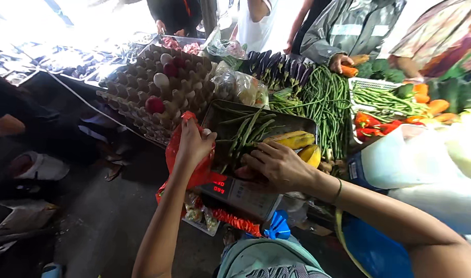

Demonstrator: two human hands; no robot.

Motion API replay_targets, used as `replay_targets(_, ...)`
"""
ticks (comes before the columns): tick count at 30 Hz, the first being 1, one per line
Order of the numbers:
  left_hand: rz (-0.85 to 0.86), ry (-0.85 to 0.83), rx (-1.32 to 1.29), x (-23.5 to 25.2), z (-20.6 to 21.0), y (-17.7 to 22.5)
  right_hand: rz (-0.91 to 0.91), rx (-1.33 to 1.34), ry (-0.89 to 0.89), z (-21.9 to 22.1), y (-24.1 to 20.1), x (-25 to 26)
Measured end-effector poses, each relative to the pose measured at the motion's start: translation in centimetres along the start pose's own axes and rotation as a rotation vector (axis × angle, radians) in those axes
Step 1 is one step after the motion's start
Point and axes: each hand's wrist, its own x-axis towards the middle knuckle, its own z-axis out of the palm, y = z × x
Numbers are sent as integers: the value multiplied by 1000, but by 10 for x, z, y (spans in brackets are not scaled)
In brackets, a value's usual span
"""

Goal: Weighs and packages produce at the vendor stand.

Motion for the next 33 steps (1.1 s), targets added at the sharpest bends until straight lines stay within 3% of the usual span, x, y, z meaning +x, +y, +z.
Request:
replay_targets(6, -45, 50, 168, -3, -36, 19, -109, 59, 145, 1, 7, -36)
replay_targets(11, -60, 68, -58, -6, -52, 13, 44, 145, 187, -27, 25, 5)
replay_targets(13, -82, 142, -102, -9, -52, 14, 85, 206, 7, -28, 43, 40)
replay_targets(18, -5, 376, -72, -17, -49, 14, -29, 289, -729, 8, 71, 117)
replay_targets(21, -15, 381, -96, -33, -54, 4, -151, 236, -874, 6, 73, 130)
replay_targets(27, -66, 381, -169, -51, -62, -21, -271, 378, -821, 5, 77, 122)
replay_targets(33, -58, 417, -300, -54, -50, -23, -126, 498, -691, -25, 75, 141)
